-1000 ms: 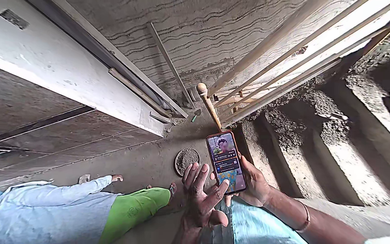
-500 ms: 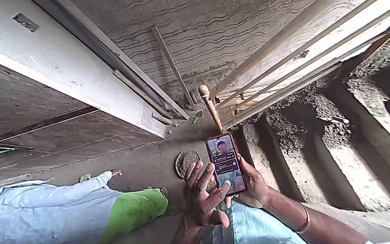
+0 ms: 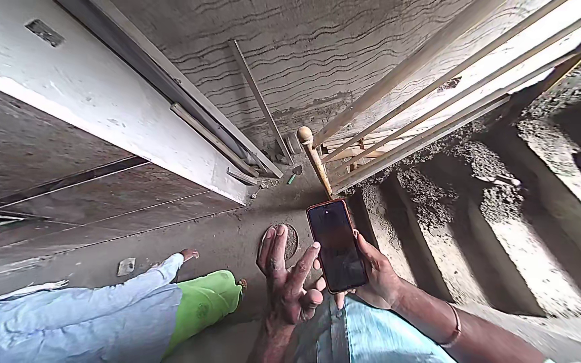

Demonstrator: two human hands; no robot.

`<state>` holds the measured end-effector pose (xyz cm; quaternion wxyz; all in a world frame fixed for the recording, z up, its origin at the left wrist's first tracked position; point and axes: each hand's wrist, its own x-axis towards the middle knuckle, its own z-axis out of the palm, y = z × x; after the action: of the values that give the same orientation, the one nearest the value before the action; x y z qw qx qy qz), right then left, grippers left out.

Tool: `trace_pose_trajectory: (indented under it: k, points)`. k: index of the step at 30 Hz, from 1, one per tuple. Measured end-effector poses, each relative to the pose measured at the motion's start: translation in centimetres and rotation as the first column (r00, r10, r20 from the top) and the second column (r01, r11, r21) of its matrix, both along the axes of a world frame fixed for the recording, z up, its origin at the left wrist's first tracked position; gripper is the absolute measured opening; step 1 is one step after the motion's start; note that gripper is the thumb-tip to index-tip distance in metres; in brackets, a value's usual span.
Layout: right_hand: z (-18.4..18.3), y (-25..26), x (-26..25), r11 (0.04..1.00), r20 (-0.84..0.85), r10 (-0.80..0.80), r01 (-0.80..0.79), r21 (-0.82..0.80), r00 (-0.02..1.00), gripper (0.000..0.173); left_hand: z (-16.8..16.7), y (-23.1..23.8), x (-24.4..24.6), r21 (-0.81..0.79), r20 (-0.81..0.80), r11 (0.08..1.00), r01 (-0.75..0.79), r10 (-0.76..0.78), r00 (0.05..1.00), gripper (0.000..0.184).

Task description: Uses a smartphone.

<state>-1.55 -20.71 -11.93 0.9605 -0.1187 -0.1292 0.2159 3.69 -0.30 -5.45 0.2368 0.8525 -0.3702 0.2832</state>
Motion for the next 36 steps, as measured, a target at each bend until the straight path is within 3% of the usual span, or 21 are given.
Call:
trace_pose_trajectory:
  k: [8,28,36]
  points:
    - [-0.1,0.2,-0.2,0.998,-0.041,-0.019,0.016,-0.068,0.999,0.068,-1.0,0.0,-1.1,0.018,-0.027,0.989,0.149,-0.148,0.989,0.075]
    - [-0.3,0.2,-0.3,0.999,-0.054,-0.014,0.012,-0.038,0.998,0.065,-0.8,-0.3,-0.3,0.115,-0.023,0.98,0.164,-0.162,0.987,0.076]
    - [0.1,0.3,-0.5,0.991,-0.124,-0.081,0.066,-0.119,0.989,0.059,-0.4,-1.8,-0.3,0.276,-0.054,0.944,0.178,-0.17,0.984,0.072]
